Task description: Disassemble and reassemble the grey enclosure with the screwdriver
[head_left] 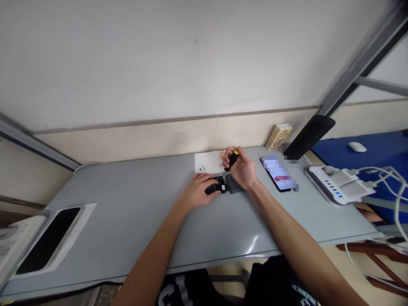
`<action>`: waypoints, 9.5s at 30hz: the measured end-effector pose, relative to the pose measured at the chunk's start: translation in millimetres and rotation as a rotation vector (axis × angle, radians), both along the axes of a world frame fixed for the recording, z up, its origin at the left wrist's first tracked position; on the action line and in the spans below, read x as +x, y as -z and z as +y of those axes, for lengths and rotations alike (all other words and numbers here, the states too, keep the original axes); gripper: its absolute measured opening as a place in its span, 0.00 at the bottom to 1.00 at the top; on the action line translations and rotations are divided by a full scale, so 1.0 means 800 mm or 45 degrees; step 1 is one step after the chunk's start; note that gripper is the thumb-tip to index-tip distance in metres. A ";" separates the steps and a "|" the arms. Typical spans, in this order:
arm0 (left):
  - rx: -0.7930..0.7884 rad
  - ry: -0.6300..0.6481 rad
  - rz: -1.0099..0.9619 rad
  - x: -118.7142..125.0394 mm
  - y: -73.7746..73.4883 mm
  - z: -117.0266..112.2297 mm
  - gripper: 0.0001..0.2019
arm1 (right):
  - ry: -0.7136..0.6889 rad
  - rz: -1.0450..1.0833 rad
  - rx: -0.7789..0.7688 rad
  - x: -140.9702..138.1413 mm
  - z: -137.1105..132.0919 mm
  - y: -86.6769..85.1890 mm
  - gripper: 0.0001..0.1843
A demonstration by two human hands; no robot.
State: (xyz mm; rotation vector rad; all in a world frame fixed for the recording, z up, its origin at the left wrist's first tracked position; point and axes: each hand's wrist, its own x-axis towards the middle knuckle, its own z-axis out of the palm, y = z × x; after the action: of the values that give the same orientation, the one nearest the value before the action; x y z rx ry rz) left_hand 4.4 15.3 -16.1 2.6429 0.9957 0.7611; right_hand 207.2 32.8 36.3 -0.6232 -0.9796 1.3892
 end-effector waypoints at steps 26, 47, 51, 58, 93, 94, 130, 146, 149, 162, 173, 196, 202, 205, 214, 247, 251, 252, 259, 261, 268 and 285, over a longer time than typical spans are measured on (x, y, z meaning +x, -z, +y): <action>0.291 -0.335 -0.322 -0.022 -0.004 0.011 0.13 | 0.935 -0.964 -0.001 0.047 0.023 0.028 0.28; 0.103 -0.300 -0.377 -0.027 0.002 0.019 0.07 | 0.585 -0.551 -0.066 0.003 0.011 0.025 0.30; 0.134 -0.313 -0.358 -0.027 0.001 0.019 0.07 | 0.566 -0.522 -0.085 0.003 0.012 0.027 0.30; -0.013 -0.347 -0.155 -0.037 -0.016 0.014 0.09 | 0.536 -0.578 -0.047 0.004 0.013 0.031 0.30; -0.268 -0.285 -0.218 -0.034 -0.001 0.014 0.13 | 0.442 -0.935 0.317 -0.016 0.003 0.016 0.23; -0.268 -0.289 -0.215 -0.034 -0.001 0.014 0.13 | 0.405 -0.968 0.340 -0.020 0.003 0.010 0.23; -0.367 -0.428 0.019 -0.027 -0.010 0.014 0.09 | 0.123 0.081 0.169 -0.088 0.025 0.010 0.13; -0.378 -0.398 0.027 -0.029 -0.009 0.015 0.10 | 0.306 0.033 0.196 -0.097 0.022 0.014 0.22; -0.385 -0.408 0.030 -0.028 -0.009 0.015 0.11 | 0.318 0.054 0.167 -0.096 0.022 0.013 0.23; -0.391 -0.417 0.034 -0.027 -0.010 0.013 0.11 | 0.297 -0.062 0.167 -0.097 0.008 0.003 0.24; -0.400 -0.417 -0.003 -0.028 -0.011 0.013 0.10 | 0.297 -0.023 0.168 -0.096 0.010 0.007 0.23; -0.419 -0.396 -0.020 -0.028 -0.012 0.013 0.12 | 0.294 -0.005 0.160 -0.094 0.013 0.010 0.24; -0.388 -0.432 0.048 -0.025 -0.017 0.009 0.09 | 0.302 -0.023 0.157 -0.095 0.013 0.009 0.25; -0.326 -0.498 0.133 -0.019 -0.020 0.002 0.08 | 0.284 -0.036 0.167 -0.095 0.013 0.010 0.24; -0.284 -0.532 0.225 -0.010 -0.022 -0.007 0.10 | 0.116 -0.039 0.175 -0.086 0.010 0.007 0.23; -0.356 -0.594 0.194 -0.012 -0.023 -0.001 0.05 | 0.162 0.149 0.025 -0.068 0.017 0.006 0.17; -0.313 -0.621 0.264 -0.009 -0.026 -0.006 0.08 | 0.274 0.130 0.046 -0.073 0.014 0.006 0.19; -0.303 -0.632 0.268 -0.007 -0.026 -0.007 0.08 | 0.278 0.124 0.037 -0.075 0.014 0.006 0.21; -0.310 -0.668 0.209 -0.002 -0.028 -0.008 0.05 | 0.257 0.029 0.034 -0.075 0.013 0.005 0.24; -0.346 -0.688 0.199 -0.002 -0.028 -0.008 0.04 | 0.190 0.052 0.020 -0.070 0.013 0.002 0.23; -0.258 -0.682 0.196 0.000 -0.028 -0.008 0.05 | 0.138 0.032 0.067 -0.064 0.016 0.005 0.20; -0.307 -0.656 0.176 -0.002 -0.033 -0.009 0.04 | 0.234 -0.031 0.071 -0.076 0.015 0.008 0.30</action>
State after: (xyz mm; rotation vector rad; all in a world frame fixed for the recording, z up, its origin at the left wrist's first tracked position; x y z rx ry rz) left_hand 2.7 7.7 10.2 2.2746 1.7231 0.5070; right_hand 146.5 45.0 29.8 -0.6726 -0.9530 1.1913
